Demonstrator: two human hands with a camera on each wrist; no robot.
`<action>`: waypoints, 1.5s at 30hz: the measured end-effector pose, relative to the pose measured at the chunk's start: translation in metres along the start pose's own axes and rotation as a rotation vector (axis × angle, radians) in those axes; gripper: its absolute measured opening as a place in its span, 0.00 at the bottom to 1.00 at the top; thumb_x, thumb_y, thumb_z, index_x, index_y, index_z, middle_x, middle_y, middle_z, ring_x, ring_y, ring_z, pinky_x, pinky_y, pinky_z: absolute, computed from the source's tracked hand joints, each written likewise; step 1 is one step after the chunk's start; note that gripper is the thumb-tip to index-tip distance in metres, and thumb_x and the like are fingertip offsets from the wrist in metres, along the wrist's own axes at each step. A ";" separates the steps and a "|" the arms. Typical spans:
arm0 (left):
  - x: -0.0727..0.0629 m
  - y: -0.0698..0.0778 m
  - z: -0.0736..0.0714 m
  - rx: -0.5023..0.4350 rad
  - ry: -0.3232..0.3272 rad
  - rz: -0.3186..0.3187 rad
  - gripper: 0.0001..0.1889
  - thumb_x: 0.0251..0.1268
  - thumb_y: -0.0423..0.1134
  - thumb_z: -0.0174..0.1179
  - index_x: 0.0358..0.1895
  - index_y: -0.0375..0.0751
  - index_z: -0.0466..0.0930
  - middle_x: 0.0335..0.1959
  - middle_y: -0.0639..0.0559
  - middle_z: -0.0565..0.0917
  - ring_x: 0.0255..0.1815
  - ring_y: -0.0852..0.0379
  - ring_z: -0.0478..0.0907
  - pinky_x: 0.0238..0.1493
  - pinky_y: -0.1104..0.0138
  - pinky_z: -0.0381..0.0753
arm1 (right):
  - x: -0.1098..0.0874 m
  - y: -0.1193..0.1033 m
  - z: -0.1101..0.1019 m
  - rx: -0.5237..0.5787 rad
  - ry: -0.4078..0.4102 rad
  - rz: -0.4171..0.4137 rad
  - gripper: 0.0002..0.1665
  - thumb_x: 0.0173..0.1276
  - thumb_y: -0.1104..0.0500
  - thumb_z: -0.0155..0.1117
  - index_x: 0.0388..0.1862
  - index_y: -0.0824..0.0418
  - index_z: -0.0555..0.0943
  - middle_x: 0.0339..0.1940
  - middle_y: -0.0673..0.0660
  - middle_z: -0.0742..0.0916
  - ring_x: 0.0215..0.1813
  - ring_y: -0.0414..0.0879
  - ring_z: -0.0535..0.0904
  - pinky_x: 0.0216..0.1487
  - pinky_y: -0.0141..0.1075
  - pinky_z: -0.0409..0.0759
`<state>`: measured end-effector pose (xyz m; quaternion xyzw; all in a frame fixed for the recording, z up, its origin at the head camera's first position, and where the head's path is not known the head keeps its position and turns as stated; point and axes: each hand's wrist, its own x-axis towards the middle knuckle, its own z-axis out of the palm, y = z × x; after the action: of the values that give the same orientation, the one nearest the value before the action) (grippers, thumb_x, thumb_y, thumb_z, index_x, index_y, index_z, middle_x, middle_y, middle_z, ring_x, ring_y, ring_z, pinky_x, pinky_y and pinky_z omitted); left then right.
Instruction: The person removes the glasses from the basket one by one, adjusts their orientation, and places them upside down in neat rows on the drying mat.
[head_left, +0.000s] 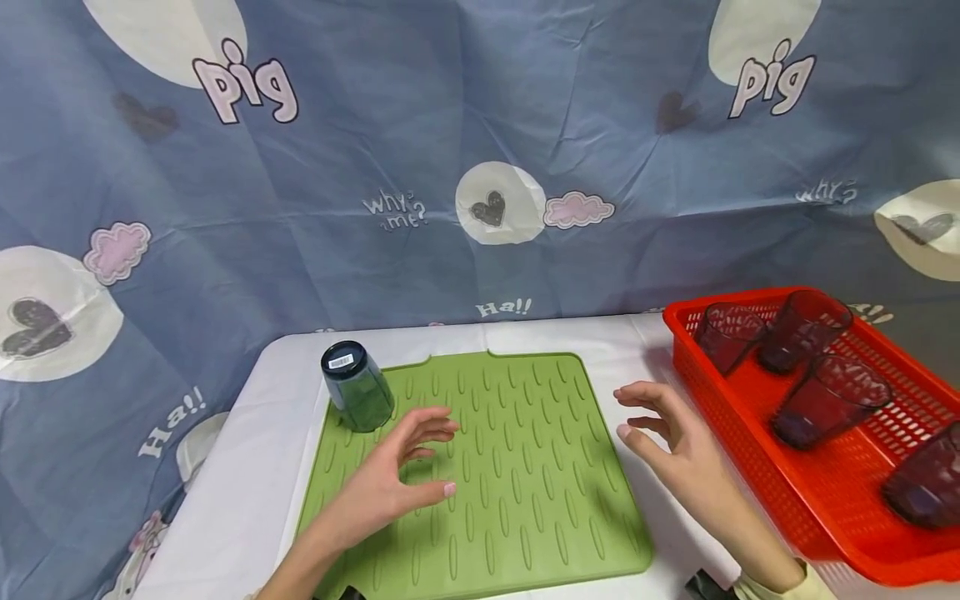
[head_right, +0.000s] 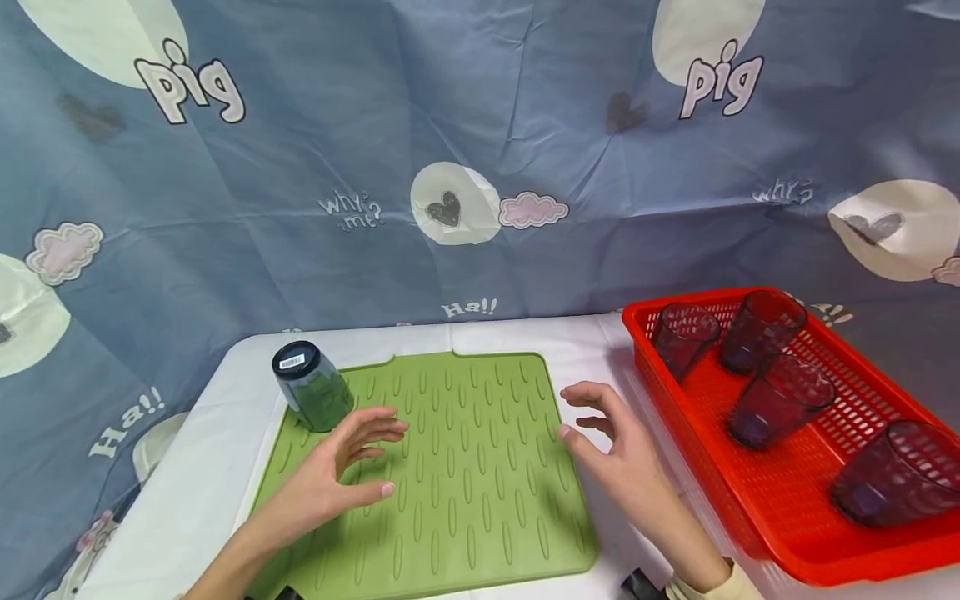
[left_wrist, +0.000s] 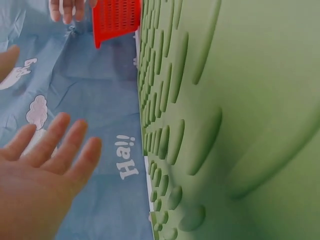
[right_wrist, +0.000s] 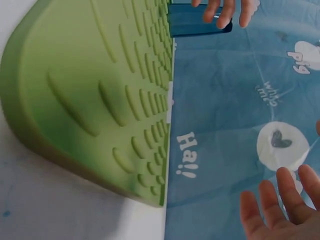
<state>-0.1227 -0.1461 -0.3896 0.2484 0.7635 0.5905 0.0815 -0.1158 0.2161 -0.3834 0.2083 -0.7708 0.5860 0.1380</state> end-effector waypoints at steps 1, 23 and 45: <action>0.000 0.000 0.000 0.000 -0.011 0.010 0.39 0.56 0.34 0.72 0.70 0.53 0.63 0.64 0.54 0.74 0.66 0.45 0.69 0.66 0.51 0.68 | 0.000 -0.002 0.000 -0.002 -0.003 0.000 0.22 0.65 0.75 0.62 0.58 0.67 0.73 0.56 0.61 0.78 0.58 0.49 0.74 0.55 0.34 0.77; -0.001 -0.003 0.005 -0.027 -0.085 0.034 0.40 0.57 0.33 0.71 0.71 0.55 0.61 0.65 0.51 0.72 0.65 0.41 0.69 0.63 0.54 0.72 | -0.006 -0.020 0.002 -0.085 -0.050 0.025 0.28 0.63 0.73 0.66 0.61 0.61 0.73 0.60 0.52 0.78 0.61 0.46 0.73 0.59 0.33 0.75; -0.001 -0.009 0.005 0.053 -0.043 0.025 0.39 0.56 0.35 0.72 0.70 0.58 0.63 0.66 0.55 0.72 0.65 0.46 0.69 0.61 0.58 0.75 | -0.008 -0.036 -0.001 -0.193 -0.066 0.033 0.34 0.62 0.67 0.70 0.64 0.48 0.72 0.62 0.45 0.77 0.66 0.44 0.70 0.65 0.32 0.68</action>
<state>-0.1225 -0.1435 -0.4000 0.2726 0.7738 0.5657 0.0837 -0.0911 0.2105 -0.3562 0.2003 -0.8311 0.5042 0.1222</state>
